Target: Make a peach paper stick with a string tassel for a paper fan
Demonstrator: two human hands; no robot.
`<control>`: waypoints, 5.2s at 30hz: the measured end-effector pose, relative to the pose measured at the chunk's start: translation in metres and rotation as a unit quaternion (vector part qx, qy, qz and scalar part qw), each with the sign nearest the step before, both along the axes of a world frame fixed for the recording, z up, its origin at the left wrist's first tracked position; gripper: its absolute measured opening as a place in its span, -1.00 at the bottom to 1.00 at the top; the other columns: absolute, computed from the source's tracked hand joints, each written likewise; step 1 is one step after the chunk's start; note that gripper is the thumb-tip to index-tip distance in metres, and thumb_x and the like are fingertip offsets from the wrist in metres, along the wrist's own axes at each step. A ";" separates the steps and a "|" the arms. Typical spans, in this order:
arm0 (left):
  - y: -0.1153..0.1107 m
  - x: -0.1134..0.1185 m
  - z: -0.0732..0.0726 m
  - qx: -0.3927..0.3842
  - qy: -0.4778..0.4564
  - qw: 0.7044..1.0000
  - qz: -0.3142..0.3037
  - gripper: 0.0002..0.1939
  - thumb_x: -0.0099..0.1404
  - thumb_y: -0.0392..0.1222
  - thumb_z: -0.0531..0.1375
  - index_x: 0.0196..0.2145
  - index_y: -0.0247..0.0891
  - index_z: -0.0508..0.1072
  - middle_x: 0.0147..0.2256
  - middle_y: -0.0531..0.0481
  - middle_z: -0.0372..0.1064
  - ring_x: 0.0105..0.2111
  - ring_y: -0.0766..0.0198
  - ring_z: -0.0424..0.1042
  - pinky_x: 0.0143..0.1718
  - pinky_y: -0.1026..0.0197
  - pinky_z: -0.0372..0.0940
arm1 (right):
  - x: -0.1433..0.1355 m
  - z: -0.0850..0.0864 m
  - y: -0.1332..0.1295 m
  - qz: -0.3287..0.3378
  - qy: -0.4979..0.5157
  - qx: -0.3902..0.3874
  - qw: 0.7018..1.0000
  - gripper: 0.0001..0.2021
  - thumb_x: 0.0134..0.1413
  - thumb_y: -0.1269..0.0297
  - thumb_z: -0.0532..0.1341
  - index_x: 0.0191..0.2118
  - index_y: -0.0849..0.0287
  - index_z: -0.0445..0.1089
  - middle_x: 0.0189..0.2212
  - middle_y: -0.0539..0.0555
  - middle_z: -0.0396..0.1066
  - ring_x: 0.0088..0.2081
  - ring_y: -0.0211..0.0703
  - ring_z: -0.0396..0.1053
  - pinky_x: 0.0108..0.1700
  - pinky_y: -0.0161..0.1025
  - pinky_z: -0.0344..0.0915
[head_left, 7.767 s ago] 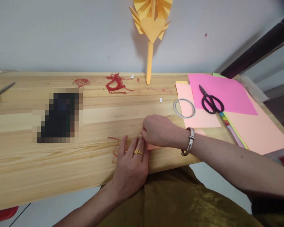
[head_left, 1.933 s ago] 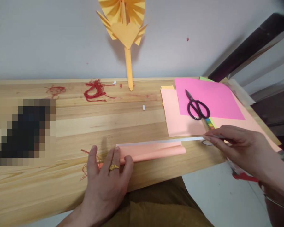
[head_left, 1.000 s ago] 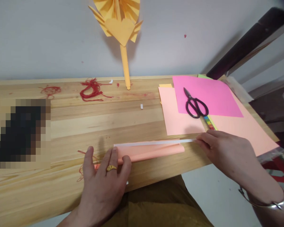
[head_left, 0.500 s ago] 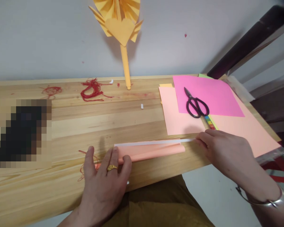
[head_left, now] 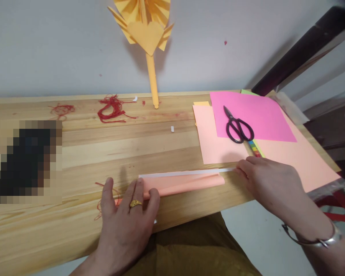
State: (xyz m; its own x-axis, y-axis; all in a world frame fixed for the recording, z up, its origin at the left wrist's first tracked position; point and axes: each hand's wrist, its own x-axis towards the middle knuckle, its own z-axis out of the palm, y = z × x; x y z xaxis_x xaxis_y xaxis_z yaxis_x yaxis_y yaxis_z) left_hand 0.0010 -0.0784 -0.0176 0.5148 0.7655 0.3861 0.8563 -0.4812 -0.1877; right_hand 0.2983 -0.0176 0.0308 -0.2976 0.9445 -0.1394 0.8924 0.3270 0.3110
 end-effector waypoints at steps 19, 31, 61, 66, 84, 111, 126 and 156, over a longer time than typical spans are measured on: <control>0.000 -0.010 -0.005 0.017 0.047 0.998 -0.023 -0.75 0.11 -0.50 0.06 -0.30 -0.33 0.45 -0.25 -0.41 0.50 -0.23 -0.07 0.51 0.05 -0.51 -0.03 | -0.005 0.005 0.001 -0.013 0.000 -0.036 0.999 -0.84 -0.10 0.59 0.12 -0.54 0.21 0.27 -0.57 0.03 0.31 -0.49 -0.15 0.28 -0.53 -0.33 -0.21; -0.001 -0.008 -0.004 0.019 0.043 0.998 -0.031 -0.74 0.10 -0.54 0.07 -0.30 -0.35 0.45 -0.26 -0.43 0.50 -0.24 -0.07 0.52 -0.01 -0.52 0.03 | -0.012 0.007 0.002 -0.034 -0.027 -0.053 0.998 -0.85 -0.11 0.60 0.16 -0.52 0.21 0.32 -0.55 0.04 0.35 -0.47 -0.10 0.33 -0.53 -0.31 -0.23; -0.004 0.000 -0.005 -0.003 -0.018 0.999 0.029 -0.73 0.11 -0.56 0.05 -0.33 -0.35 0.46 -0.23 -0.40 0.49 -0.19 -0.09 0.50 0.05 -0.50 0.01 | -0.018 0.000 0.000 0.023 -0.048 -0.014 0.999 -0.77 -0.19 0.70 0.09 -0.54 0.25 0.37 -0.60 0.08 0.32 -0.55 -0.13 0.31 -0.54 -0.30 -0.20; -0.003 -0.002 -0.002 -0.015 0.012 1.000 -0.004 -0.76 0.14 -0.47 0.06 -0.29 -0.35 0.45 -0.22 -0.43 0.48 -0.20 -0.12 0.50 0.01 -0.53 0.01 | -0.026 -0.003 -0.004 0.054 -0.054 0.013 0.997 -0.78 -0.16 0.70 0.09 -0.55 0.27 0.36 -0.61 0.09 0.30 -0.55 -0.12 0.30 -0.52 -0.27 -0.10; -0.002 0.004 0.009 -0.042 0.090 0.995 0.022 -0.71 0.10 -0.57 0.00 -0.30 -0.44 0.44 -0.25 -0.43 0.49 -0.22 -0.08 0.50 0.04 -0.50 0.01 | -0.027 -0.006 -0.036 -0.023 -0.040 -0.033 0.998 -0.37 -0.11 0.64 0.19 0.13 0.09 0.19 -0.44 0.00 0.32 -0.64 -0.24 0.28 -0.60 -0.31 -0.17; 0.003 0.002 0.008 -0.037 0.047 0.998 0.005 -0.71 0.17 -0.51 -0.02 -0.30 -0.43 0.48 -0.32 -0.37 0.50 -0.26 -0.06 0.50 0.00 -0.49 0.06 | -0.120 -0.009 -0.017 0.261 0.332 -0.134 0.896 -0.50 0.02 0.57 0.02 0.14 0.36 0.14 -0.02 0.16 0.33 -0.02 -0.04 0.16 0.07 -0.07 0.10; 0.006 -0.005 0.007 -0.049 -0.038 0.998 0.016 -0.66 0.26 -0.44 -0.04 -0.17 -0.37 0.49 -0.19 -0.24 0.51 -0.15 -0.03 0.46 0.12 -0.45 -0.10 | -0.135 -0.008 -0.011 0.257 0.283 -0.159 0.910 -0.72 0.09 0.44 0.04 -0.06 0.30 0.27 -0.17 0.14 0.33 -0.13 -0.01 0.15 -0.11 -0.06 0.09; 0.011 -0.014 -0.009 -0.044 -0.017 0.998 -0.051 -0.67 0.16 -0.57 -0.07 -0.29 -0.30 0.39 -0.20 -0.32 0.51 -0.12 0.03 0.48 0.15 -0.41 -0.07 | -0.029 0.001 -0.007 0.083 0.270 -0.085 0.955 -0.61 0.15 0.09 0.18 0.03 0.20 0.30 -0.09 0.22 0.36 0.01 0.12 0.20 -0.06 0.05 0.21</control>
State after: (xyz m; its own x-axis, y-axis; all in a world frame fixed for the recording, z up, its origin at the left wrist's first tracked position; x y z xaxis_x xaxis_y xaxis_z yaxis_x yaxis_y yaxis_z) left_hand -0.0126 -0.0670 -0.0270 0.5793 0.7419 0.3375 0.8074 -0.5792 -0.1125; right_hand 0.2697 -0.0243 0.0320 -0.5133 0.8553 -0.0704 0.8389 0.4827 -0.2514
